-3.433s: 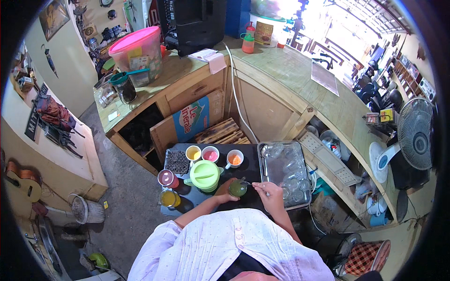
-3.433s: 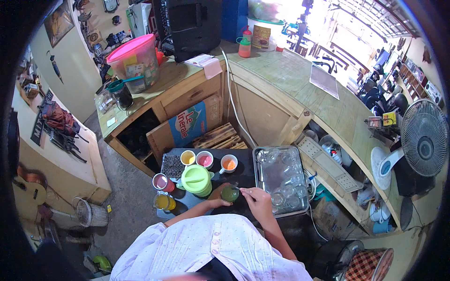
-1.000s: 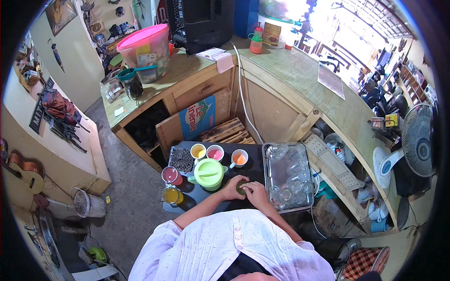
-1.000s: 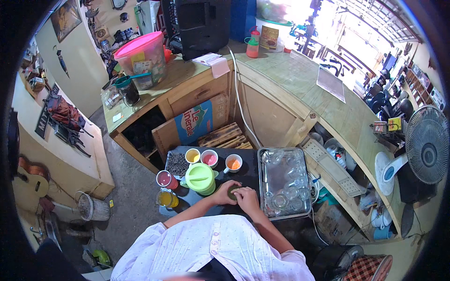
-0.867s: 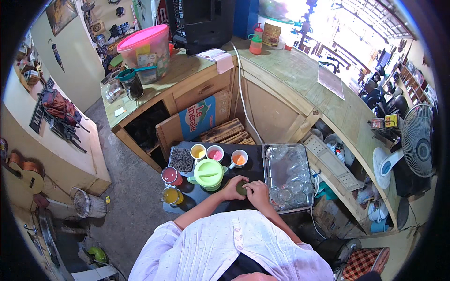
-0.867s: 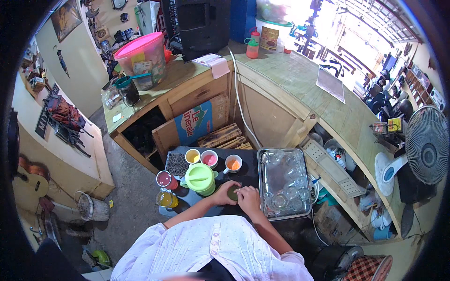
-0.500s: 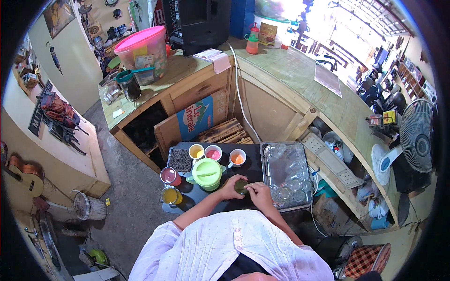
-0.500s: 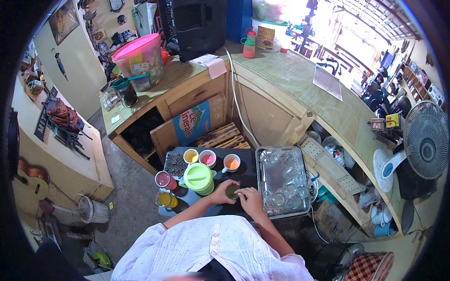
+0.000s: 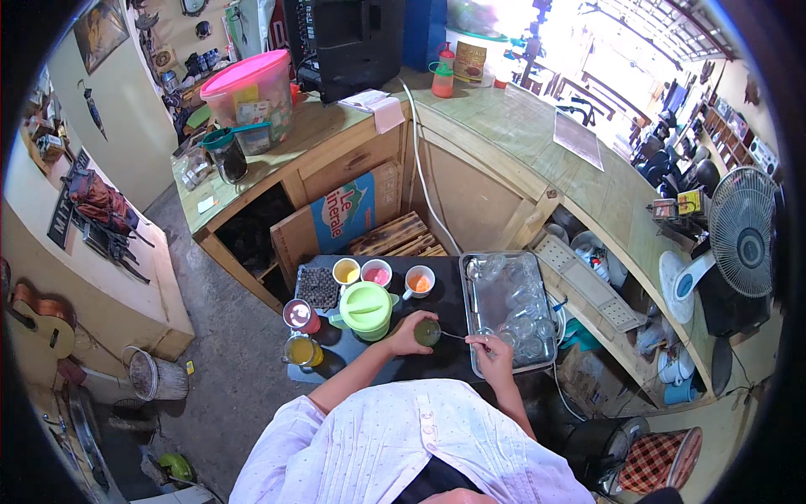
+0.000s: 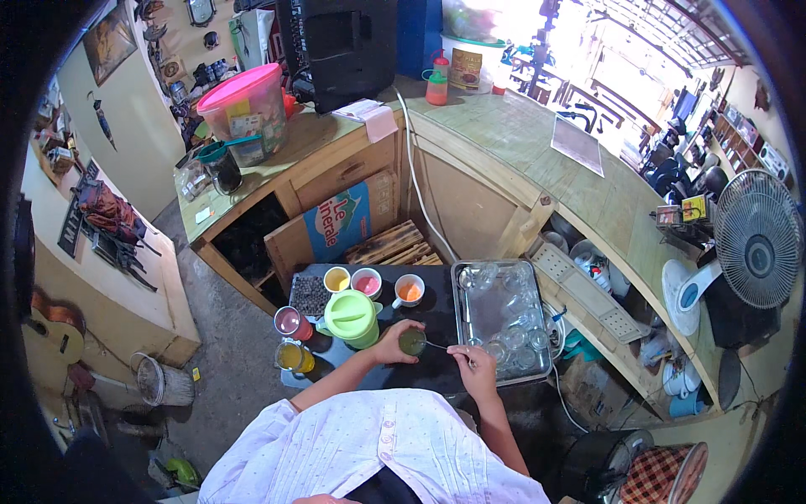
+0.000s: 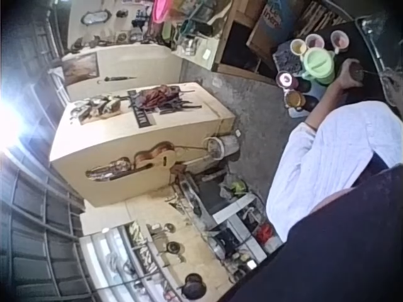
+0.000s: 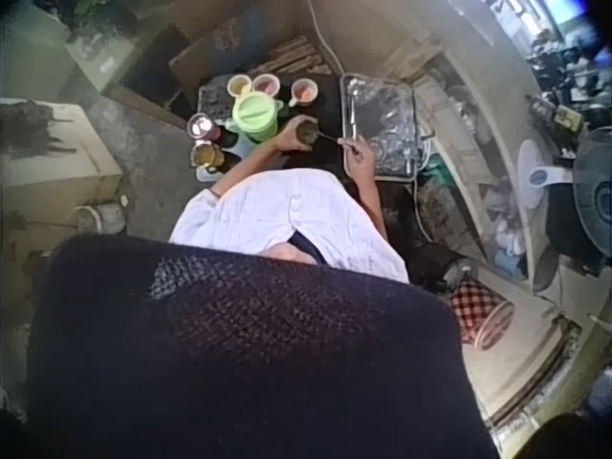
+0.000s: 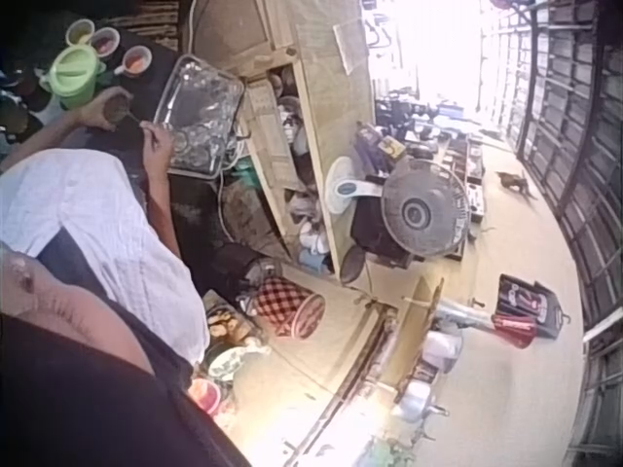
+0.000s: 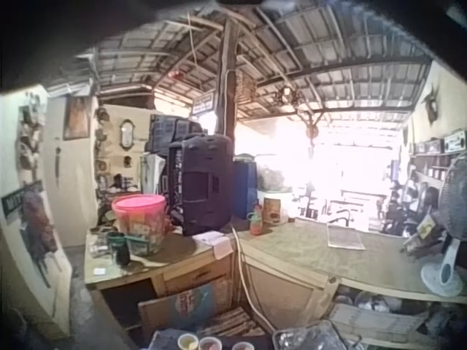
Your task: Preparing a beverage by mixing powders and liquids in a cup.
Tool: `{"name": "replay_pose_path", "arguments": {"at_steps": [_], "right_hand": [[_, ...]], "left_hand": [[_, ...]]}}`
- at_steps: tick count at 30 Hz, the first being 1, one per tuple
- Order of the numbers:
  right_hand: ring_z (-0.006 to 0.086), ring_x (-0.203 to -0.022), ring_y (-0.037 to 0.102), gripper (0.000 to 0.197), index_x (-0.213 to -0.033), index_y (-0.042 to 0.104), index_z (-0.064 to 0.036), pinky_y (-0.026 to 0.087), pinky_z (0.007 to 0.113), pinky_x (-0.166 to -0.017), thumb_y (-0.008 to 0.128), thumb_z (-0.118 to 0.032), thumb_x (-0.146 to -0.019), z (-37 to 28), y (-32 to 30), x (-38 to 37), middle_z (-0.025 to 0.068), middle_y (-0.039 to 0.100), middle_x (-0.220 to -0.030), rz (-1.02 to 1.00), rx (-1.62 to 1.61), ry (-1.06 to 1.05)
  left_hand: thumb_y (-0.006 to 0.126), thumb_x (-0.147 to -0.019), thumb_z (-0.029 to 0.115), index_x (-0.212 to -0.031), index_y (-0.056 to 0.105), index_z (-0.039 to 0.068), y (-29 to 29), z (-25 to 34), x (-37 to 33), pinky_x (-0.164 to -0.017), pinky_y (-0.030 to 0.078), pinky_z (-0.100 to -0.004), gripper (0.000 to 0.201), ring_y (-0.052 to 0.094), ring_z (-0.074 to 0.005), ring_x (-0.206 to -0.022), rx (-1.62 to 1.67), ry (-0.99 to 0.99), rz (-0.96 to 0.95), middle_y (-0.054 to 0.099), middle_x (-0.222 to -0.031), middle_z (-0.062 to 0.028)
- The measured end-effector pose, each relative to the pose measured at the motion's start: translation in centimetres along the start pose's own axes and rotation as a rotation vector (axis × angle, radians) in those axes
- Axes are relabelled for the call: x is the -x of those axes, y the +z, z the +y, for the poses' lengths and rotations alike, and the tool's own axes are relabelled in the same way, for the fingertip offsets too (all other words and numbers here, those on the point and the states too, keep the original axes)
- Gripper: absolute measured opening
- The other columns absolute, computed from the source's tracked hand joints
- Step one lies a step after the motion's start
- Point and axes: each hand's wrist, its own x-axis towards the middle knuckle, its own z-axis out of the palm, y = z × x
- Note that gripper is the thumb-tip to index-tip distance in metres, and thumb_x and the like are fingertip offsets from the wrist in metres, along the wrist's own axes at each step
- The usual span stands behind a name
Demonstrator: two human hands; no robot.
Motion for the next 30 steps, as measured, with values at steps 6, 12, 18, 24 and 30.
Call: {"name": "replay_pose_path", "arguments": {"at_steps": [6, 12, 18, 24, 30], "right_hand": [[0.006, -0.074, 0.061, 0.012, -0.096, 0.074, -0.0031, 0.048, 0.023, -0.068, 0.065, -0.004, -0.09, 4.3, 0.4, 1.4, 0.0021, 0.073, -0.087, 0.058, -0.279, 0.289], [0.0029, -0.064, 0.052, 0.011, -0.1, 0.072, -0.0057, 0.042, 0.02, -0.058, 0.063, -0.009, -0.094, 6.2, 0.3, 2.0, -0.0033, 0.062, -0.074, 0.163, -0.408, 0.424], [0.0102, -0.069, 0.056, 0.013, -0.107, 0.064, -0.0042, 0.047, 0.026, -0.061, 0.059, -0.008, -0.096, 7.1, 0.9, 2.5, 0.0015, 0.061, -0.081, 0.31, -0.757, 0.587], [0.0156, -0.075, 0.058, 0.018, -0.113, 0.059, -0.0053, 0.051, 0.032, -0.065, 0.057, -0.008, -0.096, 7.6, 0.9, 2.8, 0.0045, 0.059, -0.086, 0.365, -1.047, 0.82], [0.0144, -0.077, 0.057, 0.019, -0.115, 0.058, -0.0098, 0.049, 0.032, -0.066, 0.057, -0.012, -0.097, 7.7, 1.6, 2.4, 0.0032, 0.058, -0.088, 0.335, -1.009, 0.92]], "left_hand": [[0.086, -0.051, 0.015, -0.121, 0.054, 0.007, 0.2, 0.4, 0.4, -0.1, 0.046, -0.0365, 0.077, 0.057, -0.0258, -0.114, -0.017, -0.051, 0.036, 0.057, -0.121, -0.0097], [0.084, -0.054, 0.014, -0.124, 0.053, 0.008, 0.4, 1.6, 0.8, -0.103, 0.043, -0.0368, 0.077, 0.054, -0.0257, -0.118, -0.012, -0.143, 0.037, 0.055, -0.125, -0.01], [0.081, -0.055, 0.011, -0.12, 0.055, 0.006, 0.8, 2.4, 3.9, -0.099, 0.046, -0.037, 0.07, 0.058, -0.0276, -0.114, 0.0, -0.087, 0.128, 0.058, -0.122, -0.0116], [0.082, -0.056, 0.011, -0.115, 0.059, 0.005, -0.7, 4.8, 10.2, -0.097, 0.047, -0.0362, 0.063, 0.06, -0.029, -0.11, -0.114, -0.207, 0.307, 0.062, -0.116, -0.0131], [0.083, -0.055, 0.013, -0.105, 0.056, 0.005, -2.8, 5.7, 14.4, -0.091, 0.048, -0.0399, 0.057, 0.06, -0.0333, -0.104, -0.269, -0.219, 0.484, 0.061, -0.108, -0.0151]]}}
